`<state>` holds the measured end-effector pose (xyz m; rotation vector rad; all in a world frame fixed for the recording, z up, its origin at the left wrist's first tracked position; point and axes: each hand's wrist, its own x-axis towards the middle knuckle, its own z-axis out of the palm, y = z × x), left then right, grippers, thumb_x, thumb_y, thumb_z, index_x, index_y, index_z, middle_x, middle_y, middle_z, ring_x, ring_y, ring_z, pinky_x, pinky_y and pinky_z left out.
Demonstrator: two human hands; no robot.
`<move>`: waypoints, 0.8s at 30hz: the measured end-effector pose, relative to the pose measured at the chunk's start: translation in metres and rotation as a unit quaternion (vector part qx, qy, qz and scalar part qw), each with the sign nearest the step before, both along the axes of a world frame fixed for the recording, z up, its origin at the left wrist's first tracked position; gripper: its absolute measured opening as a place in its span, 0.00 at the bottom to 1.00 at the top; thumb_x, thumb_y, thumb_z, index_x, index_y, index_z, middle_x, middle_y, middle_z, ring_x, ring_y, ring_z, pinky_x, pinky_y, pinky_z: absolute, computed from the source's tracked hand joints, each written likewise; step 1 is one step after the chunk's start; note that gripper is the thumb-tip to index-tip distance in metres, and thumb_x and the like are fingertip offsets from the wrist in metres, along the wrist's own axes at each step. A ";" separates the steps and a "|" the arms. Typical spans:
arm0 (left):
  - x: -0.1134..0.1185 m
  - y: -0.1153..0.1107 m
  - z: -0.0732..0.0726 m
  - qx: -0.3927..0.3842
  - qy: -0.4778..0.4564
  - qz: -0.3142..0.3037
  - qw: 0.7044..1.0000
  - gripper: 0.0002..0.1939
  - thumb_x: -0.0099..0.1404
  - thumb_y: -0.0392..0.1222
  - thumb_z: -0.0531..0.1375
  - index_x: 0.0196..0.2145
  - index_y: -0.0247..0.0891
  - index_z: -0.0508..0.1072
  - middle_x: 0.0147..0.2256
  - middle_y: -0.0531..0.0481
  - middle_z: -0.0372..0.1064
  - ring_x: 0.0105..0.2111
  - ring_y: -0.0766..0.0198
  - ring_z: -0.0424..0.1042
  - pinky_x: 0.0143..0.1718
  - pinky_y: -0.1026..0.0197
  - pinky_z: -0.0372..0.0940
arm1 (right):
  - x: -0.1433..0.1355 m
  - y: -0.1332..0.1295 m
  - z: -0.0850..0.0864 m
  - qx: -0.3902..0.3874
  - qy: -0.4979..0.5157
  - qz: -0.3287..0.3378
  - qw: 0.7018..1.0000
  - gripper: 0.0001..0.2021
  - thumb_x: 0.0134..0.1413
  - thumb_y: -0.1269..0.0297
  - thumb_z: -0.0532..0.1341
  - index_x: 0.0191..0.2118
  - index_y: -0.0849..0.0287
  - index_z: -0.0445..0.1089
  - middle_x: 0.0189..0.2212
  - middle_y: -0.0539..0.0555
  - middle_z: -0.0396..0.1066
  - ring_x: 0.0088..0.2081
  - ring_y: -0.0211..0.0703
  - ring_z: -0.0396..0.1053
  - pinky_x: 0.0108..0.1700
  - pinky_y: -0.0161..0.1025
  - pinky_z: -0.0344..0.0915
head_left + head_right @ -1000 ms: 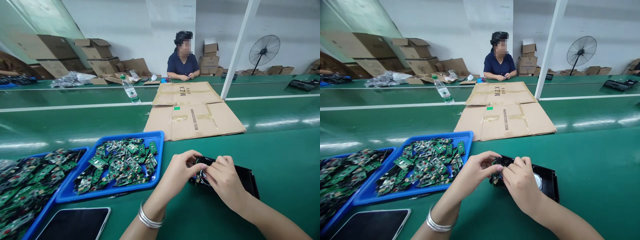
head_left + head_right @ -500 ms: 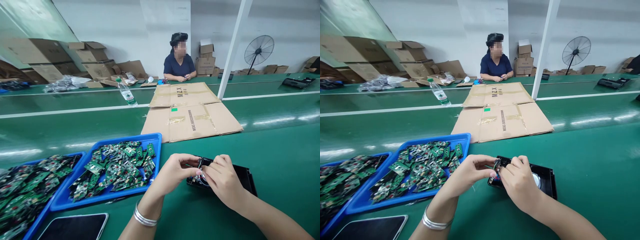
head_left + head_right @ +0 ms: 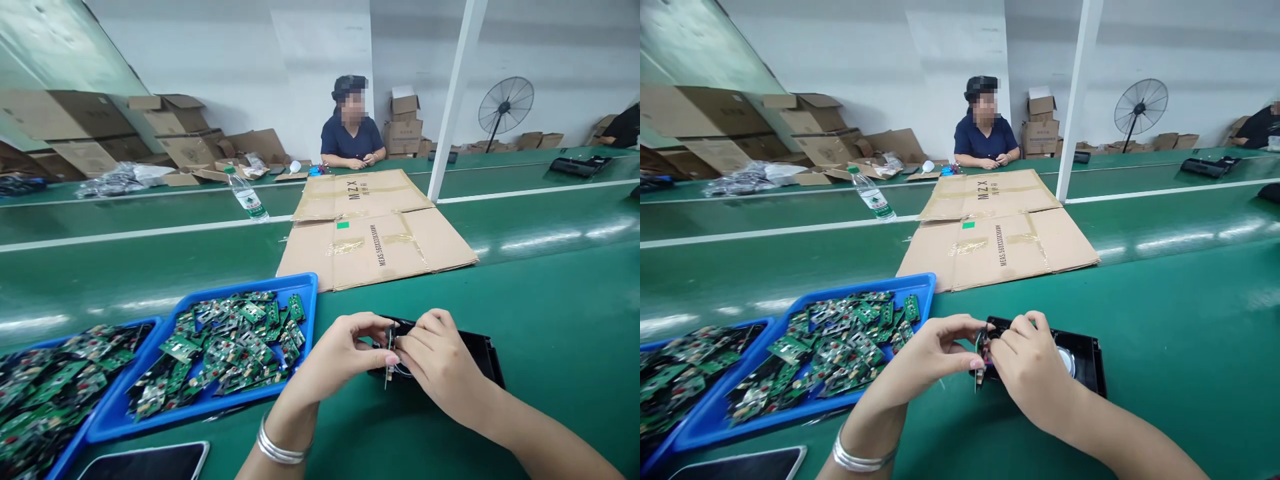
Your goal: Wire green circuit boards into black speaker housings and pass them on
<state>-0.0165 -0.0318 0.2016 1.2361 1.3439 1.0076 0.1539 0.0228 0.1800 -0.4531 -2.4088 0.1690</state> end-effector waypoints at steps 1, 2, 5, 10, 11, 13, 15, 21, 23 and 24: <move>-0.002 -0.001 0.003 -0.005 0.020 -0.006 1.000 0.17 0.48 0.41 0.66 0.37 0.35 0.74 0.33 0.48 0.71 0.35 0.61 0.69 0.35 0.62 0.67 | 0.005 0.003 0.006 -0.026 -0.013 0.006 1.000 0.12 0.62 0.70 0.49 0.30 0.61 0.67 0.24 0.52 0.66 0.31 0.40 0.58 0.39 0.41 0.52; -0.005 -0.003 0.006 -0.011 0.046 -0.008 0.999 0.16 0.49 0.41 0.65 0.38 0.35 0.74 0.34 0.48 0.71 0.35 0.61 0.69 0.36 0.61 0.67 | 0.011 0.008 0.011 -0.047 -0.023 0.004 0.999 0.11 0.62 0.68 0.49 0.33 0.60 0.67 0.27 0.53 0.67 0.32 0.41 0.60 0.39 0.41 0.53; -0.013 -0.011 0.016 -0.042 0.124 0.013 0.991 0.16 0.53 0.45 0.62 0.39 0.36 0.72 0.35 0.48 0.72 0.35 0.62 0.70 0.37 0.61 0.65 | 0.037 0.025 0.017 -0.061 -0.078 -0.038 0.994 0.10 0.62 0.69 0.49 0.36 0.59 0.67 0.31 0.53 0.69 0.33 0.41 0.62 0.36 0.39 0.55; -0.009 -0.013 0.017 -0.119 0.072 -0.084 0.987 0.13 0.56 0.48 0.59 0.36 0.37 0.67 0.25 0.54 0.68 0.26 0.67 0.67 0.27 0.65 0.63 | 0.071 0.039 -0.002 -0.079 -0.262 0.007 0.962 0.13 0.47 0.83 0.55 0.28 0.56 0.67 0.23 0.48 0.67 0.27 0.39 0.63 0.28 0.35 0.52; -0.005 -0.011 0.014 -0.138 0.042 -0.117 0.983 0.13 0.56 0.47 0.59 0.36 0.37 0.66 0.25 0.54 0.68 0.25 0.68 0.67 0.26 0.65 0.63 | 0.073 0.038 -0.006 -0.092 -0.282 0.028 0.955 0.14 0.44 0.84 0.55 0.28 0.55 0.68 0.23 0.48 0.68 0.27 0.39 0.64 0.27 0.35 0.51; 0.005 -0.004 0.006 -0.171 -0.010 -0.173 0.970 0.13 0.56 0.46 0.59 0.36 0.37 0.64 0.25 0.53 0.70 0.24 0.68 0.68 0.24 0.66 0.63 | 0.070 0.036 -0.011 -0.129 -0.301 0.071 0.942 0.16 0.43 0.84 0.56 0.30 0.54 0.69 0.24 0.46 0.69 0.28 0.38 0.66 0.28 0.34 0.53; 0.014 0.004 -0.003 -0.189 -0.040 -0.206 0.959 0.12 0.56 0.45 0.59 0.35 0.37 0.64 0.27 0.51 0.71 0.24 0.67 0.69 0.22 0.67 0.63 | 0.062 0.035 -0.014 -0.183 -0.291 0.105 0.933 0.14 0.46 0.82 0.56 0.30 0.54 0.71 0.25 0.45 0.70 0.30 0.37 0.67 0.32 0.33 0.56; 0.023 0.017 -0.020 -0.157 -0.105 -0.094 0.977 0.14 0.57 0.43 0.59 0.39 0.36 0.62 0.26 0.55 0.67 0.28 0.69 0.71 0.36 0.61 0.68 | 0.041 0.055 -0.025 -0.408 -0.126 0.057 0.902 0.07 0.53 0.71 0.56 0.30 0.59 0.71 0.34 0.52 0.71 0.35 0.38 0.68 0.39 0.34 0.62; 0.022 0.018 -0.022 -0.121 -0.114 -0.040 0.985 0.14 0.57 0.41 0.60 0.39 0.36 0.61 0.27 0.56 0.65 0.30 0.70 0.70 0.39 0.61 0.67 | 0.037 0.063 -0.032 -0.498 -0.098 0.043 0.861 0.05 0.51 0.69 0.57 0.32 0.61 0.70 0.29 0.51 0.71 0.31 0.38 0.68 0.36 0.34 0.63; 0.022 0.018 -0.023 -0.108 -0.108 -0.017 0.988 0.14 0.57 0.41 0.59 0.39 0.37 0.61 0.28 0.57 0.65 0.30 0.70 0.69 0.38 0.62 0.67 | 0.035 0.066 -0.036 -0.537 -0.092 0.046 0.837 0.05 0.49 0.69 0.58 0.34 0.61 0.69 0.26 0.50 0.71 0.29 0.38 0.68 0.34 0.34 0.63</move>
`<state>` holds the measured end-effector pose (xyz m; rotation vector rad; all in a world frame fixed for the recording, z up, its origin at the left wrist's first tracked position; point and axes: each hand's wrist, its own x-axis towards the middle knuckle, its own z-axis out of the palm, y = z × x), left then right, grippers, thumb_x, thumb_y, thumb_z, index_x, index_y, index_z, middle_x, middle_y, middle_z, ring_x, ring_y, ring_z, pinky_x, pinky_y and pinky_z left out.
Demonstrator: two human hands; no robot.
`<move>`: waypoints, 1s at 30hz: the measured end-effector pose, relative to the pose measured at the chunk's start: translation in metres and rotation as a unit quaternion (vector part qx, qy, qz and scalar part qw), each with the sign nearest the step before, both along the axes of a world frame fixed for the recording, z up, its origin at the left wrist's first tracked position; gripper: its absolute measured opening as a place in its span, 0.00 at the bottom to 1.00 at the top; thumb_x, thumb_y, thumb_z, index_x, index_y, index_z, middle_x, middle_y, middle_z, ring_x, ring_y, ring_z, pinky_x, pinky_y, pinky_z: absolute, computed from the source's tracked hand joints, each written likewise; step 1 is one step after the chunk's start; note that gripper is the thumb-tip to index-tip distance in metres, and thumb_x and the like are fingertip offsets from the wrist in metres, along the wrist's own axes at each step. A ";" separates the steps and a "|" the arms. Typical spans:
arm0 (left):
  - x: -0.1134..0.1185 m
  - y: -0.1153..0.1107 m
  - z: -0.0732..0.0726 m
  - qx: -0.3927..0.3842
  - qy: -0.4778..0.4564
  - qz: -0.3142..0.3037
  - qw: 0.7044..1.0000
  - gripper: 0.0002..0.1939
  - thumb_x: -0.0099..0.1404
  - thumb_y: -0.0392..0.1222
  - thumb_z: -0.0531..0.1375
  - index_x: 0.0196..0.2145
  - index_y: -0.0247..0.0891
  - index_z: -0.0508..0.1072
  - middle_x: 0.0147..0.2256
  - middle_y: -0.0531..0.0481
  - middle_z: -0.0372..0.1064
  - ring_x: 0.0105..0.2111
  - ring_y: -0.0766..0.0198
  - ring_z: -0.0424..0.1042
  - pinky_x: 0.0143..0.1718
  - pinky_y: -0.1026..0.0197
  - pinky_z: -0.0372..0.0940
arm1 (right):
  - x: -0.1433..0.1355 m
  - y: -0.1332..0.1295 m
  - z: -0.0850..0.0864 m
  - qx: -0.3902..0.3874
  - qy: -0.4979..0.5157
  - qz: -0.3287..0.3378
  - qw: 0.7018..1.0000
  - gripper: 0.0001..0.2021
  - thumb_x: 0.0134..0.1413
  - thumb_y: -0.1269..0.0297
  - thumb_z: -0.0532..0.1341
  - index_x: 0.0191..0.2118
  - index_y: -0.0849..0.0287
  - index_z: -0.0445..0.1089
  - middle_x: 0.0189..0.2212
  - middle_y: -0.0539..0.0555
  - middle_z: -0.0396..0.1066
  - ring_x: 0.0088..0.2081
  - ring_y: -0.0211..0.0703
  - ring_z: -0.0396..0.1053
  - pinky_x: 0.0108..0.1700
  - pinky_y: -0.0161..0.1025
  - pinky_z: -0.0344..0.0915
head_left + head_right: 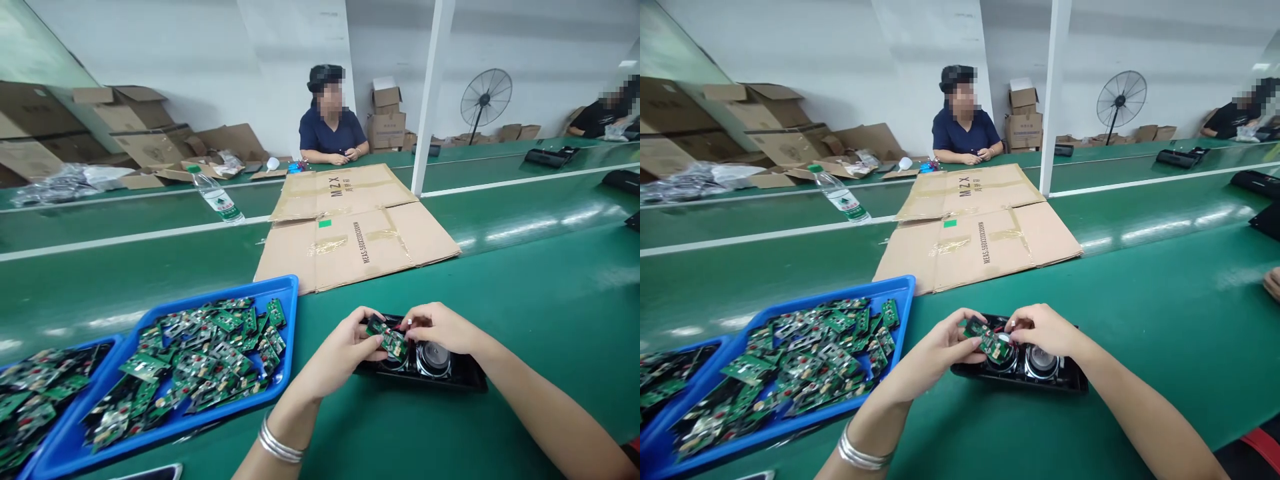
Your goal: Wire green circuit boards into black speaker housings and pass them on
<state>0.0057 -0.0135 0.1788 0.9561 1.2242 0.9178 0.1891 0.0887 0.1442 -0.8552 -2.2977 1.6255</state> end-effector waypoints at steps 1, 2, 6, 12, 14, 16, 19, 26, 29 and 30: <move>0.000 0.000 0.000 0.008 0.014 0.021 1.000 0.13 0.57 0.41 0.59 0.39 0.37 0.61 0.28 0.57 0.64 0.30 0.71 0.69 0.38 0.62 0.68 | -0.002 0.001 -0.003 -0.032 0.003 -0.001 0.999 0.06 0.48 0.69 0.59 0.34 0.62 0.68 0.24 0.49 0.70 0.27 0.38 0.67 0.32 0.34 0.63; 0.000 0.000 -0.001 0.012 0.034 0.040 0.999 0.13 0.58 0.41 0.58 0.39 0.38 0.61 0.28 0.58 0.63 0.29 0.71 0.69 0.37 0.62 0.68 | -0.003 0.002 -0.004 -0.046 0.005 -0.002 0.999 0.06 0.47 0.69 0.59 0.35 0.62 0.67 0.23 0.49 0.70 0.26 0.37 0.67 0.31 0.33 0.62; 0.000 -0.001 -0.001 0.021 0.122 0.094 0.988 0.12 0.59 0.43 0.56 0.40 0.39 0.60 0.25 0.59 0.63 0.28 0.69 0.69 0.38 0.58 0.69 | -0.008 -0.003 -0.002 0.039 -0.021 -0.009 0.999 0.04 0.51 0.68 0.57 0.31 0.60 0.68 0.23 0.49 0.71 0.26 0.37 0.67 0.29 0.33 0.60; 0.004 -0.002 -0.001 0.028 0.162 0.059 0.985 0.10 0.60 0.43 0.54 0.38 0.40 0.59 0.28 0.55 0.67 0.31 0.64 0.71 0.36 0.58 0.69 | -0.010 -0.018 0.006 0.214 -0.050 0.027 0.975 0.12 0.58 0.69 0.52 0.27 0.59 0.71 0.27 0.51 0.71 0.28 0.38 0.66 0.31 0.33 0.57; 0.006 -0.004 -0.001 0.032 0.165 0.034 0.985 0.08 0.60 0.42 0.54 0.38 0.41 0.60 0.29 0.54 0.68 0.32 0.63 0.72 0.34 0.59 0.68 | -0.011 -0.023 0.004 0.243 -0.071 0.039 0.967 0.13 0.59 0.69 0.52 0.26 0.60 0.70 0.26 0.51 0.70 0.27 0.38 0.66 0.30 0.33 0.56; 0.007 -0.005 -0.001 0.034 0.169 0.017 0.985 0.08 0.60 0.41 0.54 0.38 0.40 0.60 0.30 0.53 0.70 0.33 0.62 0.71 0.32 0.61 0.67 | -0.012 -0.027 0.001 0.266 -0.084 0.048 0.959 0.13 0.59 0.69 0.52 0.26 0.60 0.69 0.26 0.52 0.70 0.28 0.39 0.66 0.30 0.33 0.56; 0.009 -0.006 0.000 0.044 0.181 0.011 0.982 0.08 0.59 0.40 0.54 0.37 0.40 0.61 0.32 0.50 0.71 0.33 0.62 0.71 0.30 0.62 0.65 | -0.012 -0.030 -0.001 0.282 -0.092 0.059 0.953 0.12 0.59 0.69 0.52 0.28 0.60 0.69 0.28 0.53 0.71 0.30 0.39 0.68 0.32 0.33 0.57; 0.014 -0.006 -0.002 0.075 0.219 -0.012 0.973 0.05 0.58 0.38 0.54 0.35 0.40 0.63 0.32 0.51 0.69 0.31 0.64 0.69 0.29 0.64 0.62 | -0.013 -0.030 -0.001 0.318 -0.098 0.069 0.940 0.10 0.57 0.72 0.55 0.26 0.60 0.66 0.25 0.50 0.69 0.26 0.37 0.66 0.27 0.31 0.53; 0.013 -0.007 -0.002 0.079 0.222 -0.013 0.972 0.05 0.59 0.38 0.53 0.36 0.41 0.62 0.31 0.52 0.69 0.30 0.65 0.68 0.29 0.64 0.62 | -0.014 -0.029 -0.002 0.304 -0.090 0.057 0.947 0.11 0.56 0.73 0.55 0.23 0.60 0.64 0.21 0.48 0.66 0.22 0.35 0.63 0.24 0.32 0.51; 0.012 -0.007 -0.001 0.078 0.212 -0.014 0.974 0.05 0.59 0.38 0.53 0.36 0.41 0.62 0.32 0.52 0.69 0.31 0.65 0.68 0.30 0.64 0.63 | -0.015 -0.028 -0.001 0.292 -0.089 0.051 0.951 0.12 0.56 0.73 0.55 0.22 0.60 0.63 0.21 0.48 0.66 0.22 0.35 0.62 0.24 0.32 0.51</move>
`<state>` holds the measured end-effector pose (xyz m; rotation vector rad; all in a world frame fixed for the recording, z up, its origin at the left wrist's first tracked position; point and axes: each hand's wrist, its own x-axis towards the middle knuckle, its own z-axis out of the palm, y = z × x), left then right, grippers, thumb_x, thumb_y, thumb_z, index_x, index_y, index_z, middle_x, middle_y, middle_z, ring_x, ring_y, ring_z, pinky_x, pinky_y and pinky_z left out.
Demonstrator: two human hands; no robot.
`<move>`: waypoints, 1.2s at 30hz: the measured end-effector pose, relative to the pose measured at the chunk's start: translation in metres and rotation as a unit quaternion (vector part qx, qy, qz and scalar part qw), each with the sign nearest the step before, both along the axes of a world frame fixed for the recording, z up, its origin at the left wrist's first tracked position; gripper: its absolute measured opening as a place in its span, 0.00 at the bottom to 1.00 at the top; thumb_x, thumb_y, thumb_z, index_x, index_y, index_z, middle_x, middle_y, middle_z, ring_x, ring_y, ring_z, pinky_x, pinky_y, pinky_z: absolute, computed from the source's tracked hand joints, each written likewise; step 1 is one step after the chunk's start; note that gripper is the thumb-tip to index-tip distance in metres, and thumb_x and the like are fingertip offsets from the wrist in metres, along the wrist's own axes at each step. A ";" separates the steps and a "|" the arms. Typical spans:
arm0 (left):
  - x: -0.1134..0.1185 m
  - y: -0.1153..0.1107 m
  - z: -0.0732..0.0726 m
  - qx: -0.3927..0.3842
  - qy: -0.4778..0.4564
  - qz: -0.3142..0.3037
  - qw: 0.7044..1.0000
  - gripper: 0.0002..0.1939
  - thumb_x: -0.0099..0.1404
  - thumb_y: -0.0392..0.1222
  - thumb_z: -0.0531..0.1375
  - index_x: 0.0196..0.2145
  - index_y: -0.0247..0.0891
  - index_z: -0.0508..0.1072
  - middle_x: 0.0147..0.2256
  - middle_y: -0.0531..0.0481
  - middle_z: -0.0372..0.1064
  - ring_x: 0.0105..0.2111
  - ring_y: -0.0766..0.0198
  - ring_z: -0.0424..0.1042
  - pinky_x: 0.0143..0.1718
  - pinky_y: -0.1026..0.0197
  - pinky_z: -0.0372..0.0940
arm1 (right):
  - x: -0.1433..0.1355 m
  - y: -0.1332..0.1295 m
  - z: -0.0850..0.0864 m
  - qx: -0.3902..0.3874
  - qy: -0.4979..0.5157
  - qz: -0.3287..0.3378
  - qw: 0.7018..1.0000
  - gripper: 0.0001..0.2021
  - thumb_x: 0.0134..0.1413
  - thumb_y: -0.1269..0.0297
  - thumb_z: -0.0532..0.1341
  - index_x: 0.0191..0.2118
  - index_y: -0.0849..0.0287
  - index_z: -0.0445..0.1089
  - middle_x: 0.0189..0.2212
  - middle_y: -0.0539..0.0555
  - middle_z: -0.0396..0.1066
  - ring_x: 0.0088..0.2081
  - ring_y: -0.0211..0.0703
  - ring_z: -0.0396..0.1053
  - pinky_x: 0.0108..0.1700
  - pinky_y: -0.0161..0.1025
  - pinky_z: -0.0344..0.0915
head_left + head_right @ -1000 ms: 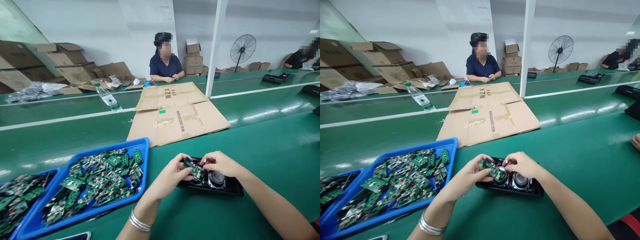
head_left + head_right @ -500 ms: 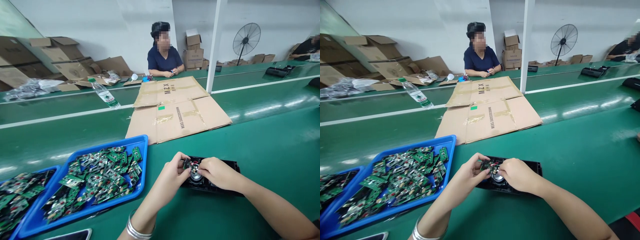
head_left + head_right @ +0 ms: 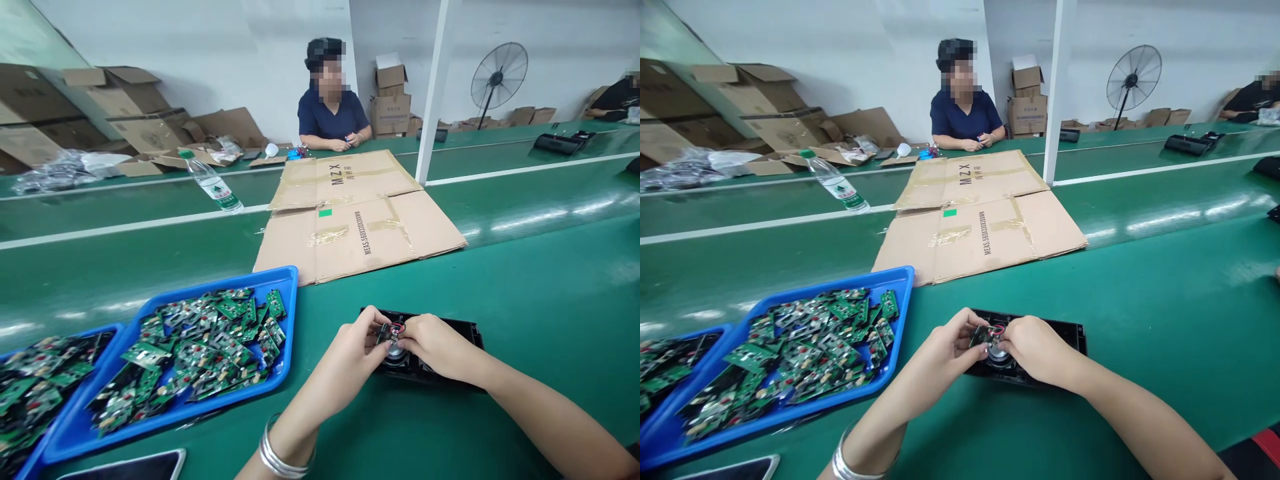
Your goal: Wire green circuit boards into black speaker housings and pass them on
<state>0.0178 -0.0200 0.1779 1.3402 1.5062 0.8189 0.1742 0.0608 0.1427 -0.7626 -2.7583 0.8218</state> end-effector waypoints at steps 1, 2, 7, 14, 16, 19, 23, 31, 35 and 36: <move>-0.001 0.000 0.001 -0.002 -0.014 -0.001 1.000 0.05 0.60 0.38 0.53 0.36 0.41 0.62 0.32 0.52 0.69 0.32 0.64 0.68 0.31 0.63 0.63 | 0.000 0.001 0.001 -0.012 0.001 -0.010 1.000 0.12 0.56 0.73 0.56 0.22 0.60 0.63 0.21 0.48 0.66 0.23 0.35 0.62 0.25 0.32 0.52; -0.002 0.000 0.002 -0.004 -0.030 -0.002 1.000 0.06 0.60 0.37 0.52 0.36 0.41 0.61 0.33 0.52 0.69 0.33 0.64 0.69 0.32 0.63 0.64 | -0.001 0.001 0.001 -0.020 0.001 -0.025 0.999 0.11 0.55 0.73 0.56 0.22 0.60 0.63 0.21 0.48 0.66 0.23 0.35 0.63 0.25 0.32 0.53; -0.005 -0.002 0.006 -0.008 -0.047 -0.024 0.999 0.06 0.60 0.35 0.51 0.36 0.42 0.62 0.34 0.53 0.68 0.33 0.65 0.69 0.35 0.62 0.65 | 0.001 0.001 0.007 -0.026 0.020 -0.065 0.997 0.06 0.49 0.68 0.63 0.34 0.58 0.66 0.31 0.48 0.66 0.29 0.37 0.64 0.29 0.32 0.58; -0.003 -0.003 -0.001 -0.024 -0.045 -0.011 0.999 0.06 0.61 0.38 0.49 0.38 0.43 0.61 0.35 0.53 0.65 0.32 0.65 0.70 0.33 0.60 0.67 | 0.001 -0.003 0.005 -0.005 0.006 -0.032 0.999 0.07 0.56 0.67 0.58 0.28 0.60 0.65 0.30 0.49 0.62 0.29 0.37 0.63 0.31 0.34 0.59; -0.003 -0.002 -0.001 -0.031 -0.060 -0.004 0.998 0.06 0.61 0.38 0.49 0.37 0.42 0.60 0.34 0.54 0.64 0.31 0.65 0.71 0.31 0.61 0.68 | 0.001 -0.003 0.006 -0.004 -0.002 -0.033 0.999 0.07 0.57 0.66 0.56 0.29 0.61 0.65 0.30 0.50 0.63 0.30 0.37 0.63 0.31 0.34 0.58; -0.006 -0.001 0.002 -0.033 -0.078 0.013 0.996 0.06 0.60 0.38 0.51 0.37 0.42 0.60 0.31 0.55 0.64 0.28 0.67 0.69 0.31 0.61 0.69 | 0.000 -0.001 0.008 -0.036 -0.001 -0.037 0.999 0.08 0.58 0.62 0.56 0.31 0.60 0.65 0.32 0.51 0.64 0.31 0.38 0.64 0.32 0.35 0.59; -0.011 -0.006 0.010 -0.040 -0.058 0.023 0.997 0.09 0.58 0.38 0.52 0.38 0.43 0.59 0.29 0.57 0.64 0.26 0.68 0.68 0.29 0.61 0.68 | 0.001 0.004 0.007 -0.076 0.000 -0.062 0.995 0.07 0.61 0.63 0.51 0.34 0.58 0.61 0.30 0.50 0.67 0.31 0.39 0.64 0.31 0.34 0.57; -0.008 -0.008 0.013 -0.062 -0.013 -0.003 0.998 0.07 0.59 0.40 0.52 0.37 0.43 0.58 0.32 0.55 0.65 0.25 0.67 0.69 0.27 0.63 0.66 | 0.004 0.004 -0.008 0.006 -0.134 -0.039 0.990 0.07 0.52 0.77 0.52 0.37 0.59 0.57 0.27 0.52 0.68 0.26 0.41 0.65 0.24 0.33 0.47; -0.007 -0.004 0.008 -0.064 -0.022 0.013 0.998 0.07 0.59 0.41 0.53 0.36 0.42 0.58 0.27 0.56 0.64 0.25 0.66 0.68 0.27 0.62 0.66 | 0.007 0.009 0.000 -0.077 -0.056 -0.064 0.993 0.08 0.49 0.77 0.52 0.35 0.58 0.57 0.23 0.47 0.65 0.25 0.37 0.63 0.26 0.32 0.51; -0.007 -0.004 0.007 -0.061 -0.027 0.020 0.998 0.07 0.59 0.41 0.53 0.36 0.42 0.58 0.27 0.56 0.65 0.26 0.65 0.69 0.27 0.62 0.66 | 0.008 0.011 0.003 -0.103 -0.035 -0.066 0.992 0.08 0.48 0.77 0.52 0.34 0.58 0.58 0.23 0.46 0.65 0.25 0.36 0.62 0.26 0.31 0.51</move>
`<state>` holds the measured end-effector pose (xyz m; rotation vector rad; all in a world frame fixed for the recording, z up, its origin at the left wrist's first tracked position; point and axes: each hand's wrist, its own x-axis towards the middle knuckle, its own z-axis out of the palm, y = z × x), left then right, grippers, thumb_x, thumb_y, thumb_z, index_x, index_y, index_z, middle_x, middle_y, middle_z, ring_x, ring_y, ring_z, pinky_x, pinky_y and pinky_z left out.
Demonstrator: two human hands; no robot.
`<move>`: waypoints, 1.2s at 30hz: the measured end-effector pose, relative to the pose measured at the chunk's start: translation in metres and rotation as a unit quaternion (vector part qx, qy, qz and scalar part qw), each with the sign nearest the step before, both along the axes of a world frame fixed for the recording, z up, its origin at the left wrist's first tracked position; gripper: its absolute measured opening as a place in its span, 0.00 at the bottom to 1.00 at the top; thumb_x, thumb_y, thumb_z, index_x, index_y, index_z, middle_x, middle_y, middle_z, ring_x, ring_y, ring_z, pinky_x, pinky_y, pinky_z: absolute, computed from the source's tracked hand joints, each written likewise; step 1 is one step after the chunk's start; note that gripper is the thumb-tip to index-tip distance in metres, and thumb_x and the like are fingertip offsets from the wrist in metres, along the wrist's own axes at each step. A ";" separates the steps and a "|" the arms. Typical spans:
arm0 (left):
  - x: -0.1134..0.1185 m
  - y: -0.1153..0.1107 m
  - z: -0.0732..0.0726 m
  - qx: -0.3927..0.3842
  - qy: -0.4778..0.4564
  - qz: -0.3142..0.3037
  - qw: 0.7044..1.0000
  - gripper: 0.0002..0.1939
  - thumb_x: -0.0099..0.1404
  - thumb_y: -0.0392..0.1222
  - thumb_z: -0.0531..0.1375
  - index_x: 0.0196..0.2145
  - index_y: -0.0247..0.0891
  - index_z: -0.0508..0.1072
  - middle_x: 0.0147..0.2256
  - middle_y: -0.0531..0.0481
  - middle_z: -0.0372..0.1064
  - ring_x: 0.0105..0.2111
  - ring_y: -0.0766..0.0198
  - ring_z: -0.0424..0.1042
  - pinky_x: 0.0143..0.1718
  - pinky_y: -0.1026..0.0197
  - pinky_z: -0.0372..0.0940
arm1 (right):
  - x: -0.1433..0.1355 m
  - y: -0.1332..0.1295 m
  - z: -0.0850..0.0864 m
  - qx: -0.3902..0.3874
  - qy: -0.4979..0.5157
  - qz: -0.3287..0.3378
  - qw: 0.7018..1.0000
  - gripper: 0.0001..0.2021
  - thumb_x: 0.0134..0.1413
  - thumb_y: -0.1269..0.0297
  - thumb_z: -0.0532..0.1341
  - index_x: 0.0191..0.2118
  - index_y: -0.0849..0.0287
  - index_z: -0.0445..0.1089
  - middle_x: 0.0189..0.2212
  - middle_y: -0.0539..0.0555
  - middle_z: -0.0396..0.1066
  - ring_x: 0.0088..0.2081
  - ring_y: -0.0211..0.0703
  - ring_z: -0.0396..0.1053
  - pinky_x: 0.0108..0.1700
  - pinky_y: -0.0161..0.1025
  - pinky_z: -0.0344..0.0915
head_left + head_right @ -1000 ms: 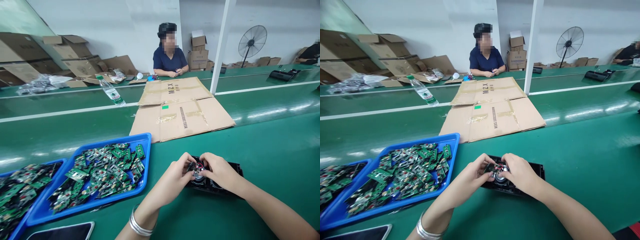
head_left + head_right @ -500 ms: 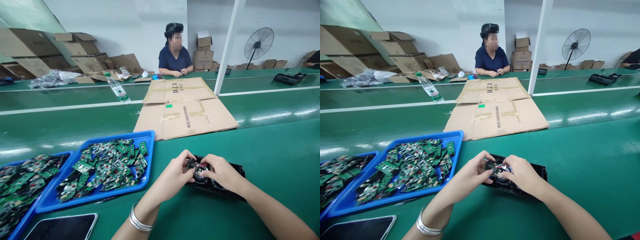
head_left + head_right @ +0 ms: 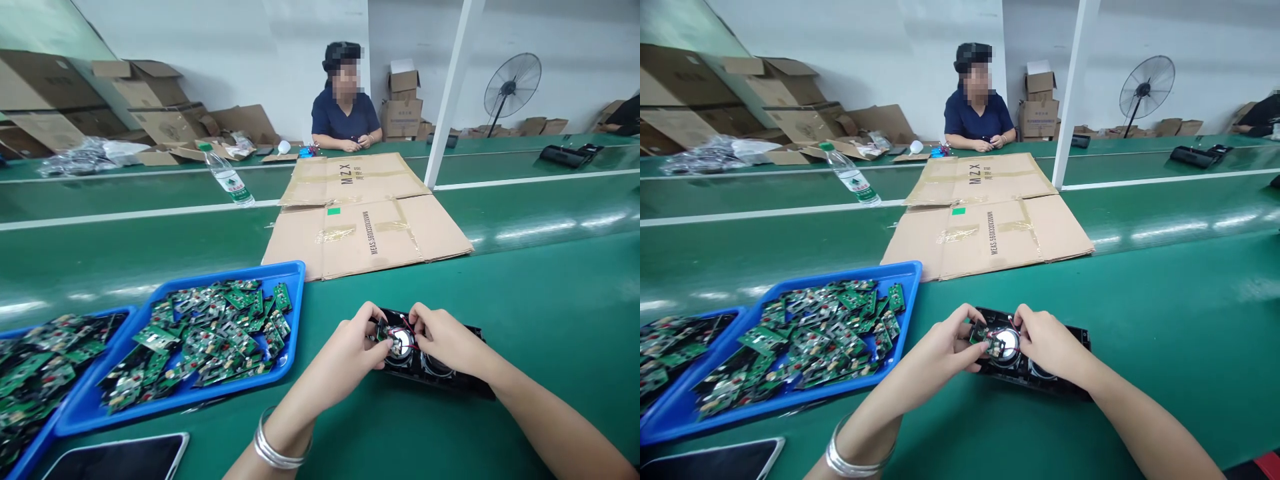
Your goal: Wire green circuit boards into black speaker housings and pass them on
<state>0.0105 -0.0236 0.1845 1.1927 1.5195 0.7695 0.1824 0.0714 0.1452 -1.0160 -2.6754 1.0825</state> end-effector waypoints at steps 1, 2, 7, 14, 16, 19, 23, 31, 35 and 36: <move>0.000 0.001 -0.002 0.004 -0.005 0.008 1.000 0.08 0.59 0.41 0.53 0.36 0.42 0.58 0.28 0.55 0.66 0.26 0.65 0.69 0.27 0.62 0.66 | 0.001 0.002 0.002 -0.025 0.018 -0.002 1.000 0.07 0.48 0.77 0.52 0.33 0.58 0.58 0.22 0.45 0.64 0.24 0.35 0.61 0.25 0.31 0.51; 0.000 0.002 -0.003 0.009 -0.007 0.017 1.000 0.08 0.59 0.41 0.54 0.36 0.42 0.57 0.28 0.55 0.66 0.27 0.65 0.69 0.27 0.62 0.66 | 0.003 0.004 0.004 -0.051 0.032 -0.003 0.998 0.07 0.48 0.76 0.52 0.32 0.58 0.59 0.22 0.45 0.64 0.23 0.34 0.60 0.25 0.30 0.52; 0.003 0.006 -0.010 0.038 0.038 0.058 0.997 0.08 0.59 0.42 0.53 0.36 0.42 0.56 0.28 0.54 0.69 0.25 0.63 0.70 0.25 0.63 0.62 | 0.008 0.009 0.009 -0.135 0.074 -0.015 0.988 0.06 0.47 0.74 0.55 0.33 0.59 0.64 0.25 0.46 0.65 0.23 0.32 0.58 0.24 0.29 0.54; 0.009 0.006 -0.011 0.042 0.025 0.056 0.997 0.07 0.61 0.41 0.53 0.35 0.43 0.55 0.30 0.54 0.71 0.29 0.63 0.72 0.25 0.65 0.61 | 0.002 -0.008 0.014 -0.021 0.057 0.006 0.998 0.05 0.52 0.71 0.55 0.30 0.59 0.67 0.26 0.48 0.65 0.25 0.34 0.59 0.27 0.32 0.54; 0.009 0.006 -0.010 0.041 0.018 0.051 0.998 0.07 0.61 0.41 0.53 0.35 0.43 0.56 0.30 0.54 0.71 0.29 0.63 0.72 0.25 0.65 0.61 | -0.001 -0.013 0.013 0.024 0.046 0.001 0.999 0.06 0.53 0.72 0.54 0.30 0.60 0.67 0.27 0.50 0.66 0.26 0.36 0.60 0.28 0.33 0.55; 0.009 0.006 -0.010 0.043 0.019 0.053 0.997 0.07 0.60 0.41 0.53 0.35 0.43 0.56 0.29 0.55 0.69 0.28 0.64 0.71 0.25 0.66 0.61 | -0.003 -0.016 0.010 0.029 0.041 -0.009 0.999 0.05 0.54 0.72 0.54 0.30 0.60 0.65 0.27 0.50 0.65 0.27 0.37 0.61 0.28 0.33 0.56; 0.008 0.007 -0.012 0.043 0.011 0.052 0.998 0.07 0.60 0.41 0.53 0.36 0.43 0.58 0.27 0.56 0.69 0.27 0.65 0.70 0.26 0.65 0.63 | -0.003 -0.013 0.008 0.019 0.054 -0.006 0.998 0.05 0.53 0.74 0.55 0.30 0.60 0.65 0.27 0.49 0.65 0.27 0.36 0.61 0.28 0.32 0.57; 0.008 0.010 -0.015 0.033 -0.012 0.073 0.997 0.13 0.59 0.42 0.55 0.42 0.40 0.63 0.25 0.56 0.66 0.25 0.67 0.68 0.30 0.62 0.69 | -0.006 -0.017 -0.004 0.184 0.070 0.052 0.979 0.06 0.55 0.76 0.55 0.29 0.61 0.65 0.27 0.51 0.67 0.29 0.38 0.63 0.33 0.36 0.58; 0.008 0.012 -0.018 0.033 -0.036 0.096 0.994 0.17 0.58 0.43 0.56 0.45 0.38 0.64 0.24 0.58 0.63 0.25 0.67 0.69 0.32 0.60 0.71 | -0.006 -0.017 -0.009 0.245 0.073 0.081 0.963 0.06 0.56 0.74 0.53 0.30 0.61 0.64 0.27 0.52 0.66 0.29 0.39 0.63 0.32 0.37 0.58; 0.008 0.012 -0.019 0.031 -0.040 0.102 0.994 0.18 0.58 0.43 0.56 0.46 0.38 0.64 0.23 0.58 0.63 0.25 0.66 0.70 0.32 0.59 0.72 | -0.005 -0.017 -0.010 0.256 0.077 0.089 0.959 0.07 0.57 0.74 0.52 0.30 0.62 0.64 0.27 0.52 0.66 0.29 0.40 0.63 0.32 0.38 0.58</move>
